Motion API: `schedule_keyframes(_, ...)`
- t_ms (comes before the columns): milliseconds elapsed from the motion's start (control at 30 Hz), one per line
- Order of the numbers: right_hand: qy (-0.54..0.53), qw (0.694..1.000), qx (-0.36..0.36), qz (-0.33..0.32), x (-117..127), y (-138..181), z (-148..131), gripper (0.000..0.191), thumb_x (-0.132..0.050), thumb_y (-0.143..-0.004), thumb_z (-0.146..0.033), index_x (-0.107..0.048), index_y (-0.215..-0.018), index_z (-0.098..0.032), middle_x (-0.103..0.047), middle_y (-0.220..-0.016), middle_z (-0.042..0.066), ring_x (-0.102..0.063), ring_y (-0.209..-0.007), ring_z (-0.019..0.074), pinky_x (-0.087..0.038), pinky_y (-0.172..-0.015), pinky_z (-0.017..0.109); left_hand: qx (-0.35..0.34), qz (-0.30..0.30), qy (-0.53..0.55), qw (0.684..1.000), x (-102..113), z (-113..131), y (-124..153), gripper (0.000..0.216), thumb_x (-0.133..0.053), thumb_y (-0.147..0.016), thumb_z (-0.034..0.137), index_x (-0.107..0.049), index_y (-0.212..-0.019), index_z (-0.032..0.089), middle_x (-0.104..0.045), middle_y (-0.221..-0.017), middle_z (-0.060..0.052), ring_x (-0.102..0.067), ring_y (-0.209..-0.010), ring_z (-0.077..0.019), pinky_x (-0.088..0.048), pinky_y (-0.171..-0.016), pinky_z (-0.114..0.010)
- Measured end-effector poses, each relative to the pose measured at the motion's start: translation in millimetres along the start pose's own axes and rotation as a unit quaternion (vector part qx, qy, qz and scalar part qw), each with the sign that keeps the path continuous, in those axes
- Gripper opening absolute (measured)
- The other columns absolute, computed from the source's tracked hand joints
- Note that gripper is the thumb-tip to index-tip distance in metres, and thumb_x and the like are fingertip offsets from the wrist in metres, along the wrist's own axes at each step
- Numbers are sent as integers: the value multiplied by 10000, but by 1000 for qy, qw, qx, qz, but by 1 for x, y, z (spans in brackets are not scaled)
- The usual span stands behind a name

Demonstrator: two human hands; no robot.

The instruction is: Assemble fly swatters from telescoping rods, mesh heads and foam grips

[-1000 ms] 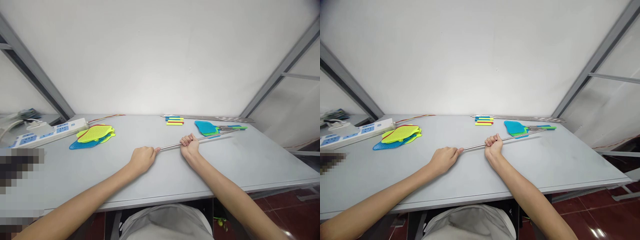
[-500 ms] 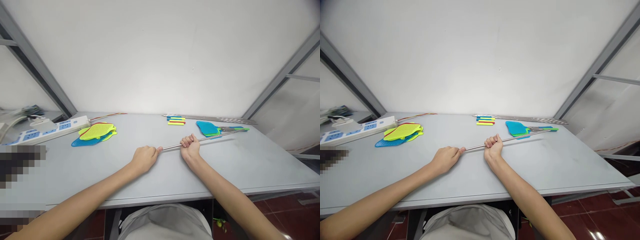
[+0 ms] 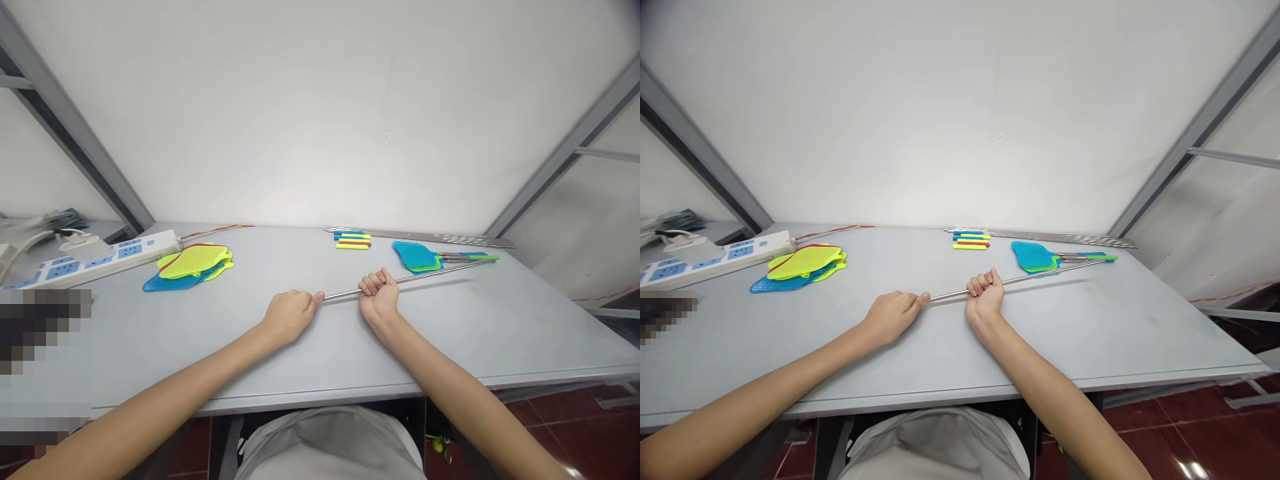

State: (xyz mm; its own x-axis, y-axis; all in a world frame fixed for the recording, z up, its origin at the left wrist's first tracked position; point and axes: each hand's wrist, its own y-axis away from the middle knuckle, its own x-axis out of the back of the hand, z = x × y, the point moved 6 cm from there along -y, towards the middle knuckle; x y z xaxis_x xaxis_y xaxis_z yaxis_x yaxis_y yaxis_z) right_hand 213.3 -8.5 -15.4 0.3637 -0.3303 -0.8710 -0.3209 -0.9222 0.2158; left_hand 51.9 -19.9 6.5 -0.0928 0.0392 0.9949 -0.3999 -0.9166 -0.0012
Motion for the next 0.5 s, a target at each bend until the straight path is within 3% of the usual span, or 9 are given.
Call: schedule_keyframes(500,-2,999,-53,-3,-7,-6,-8,296,-293,-803,-190,-225,-515,-180,-158,-366,-93,-157,-287,51,-177,-304,180,-24,15,63,998,2,2,-4,661,-30,-804,516,-531,-536,177,-572,-541,-54,-530,-527,-173,-281,-462,-260)
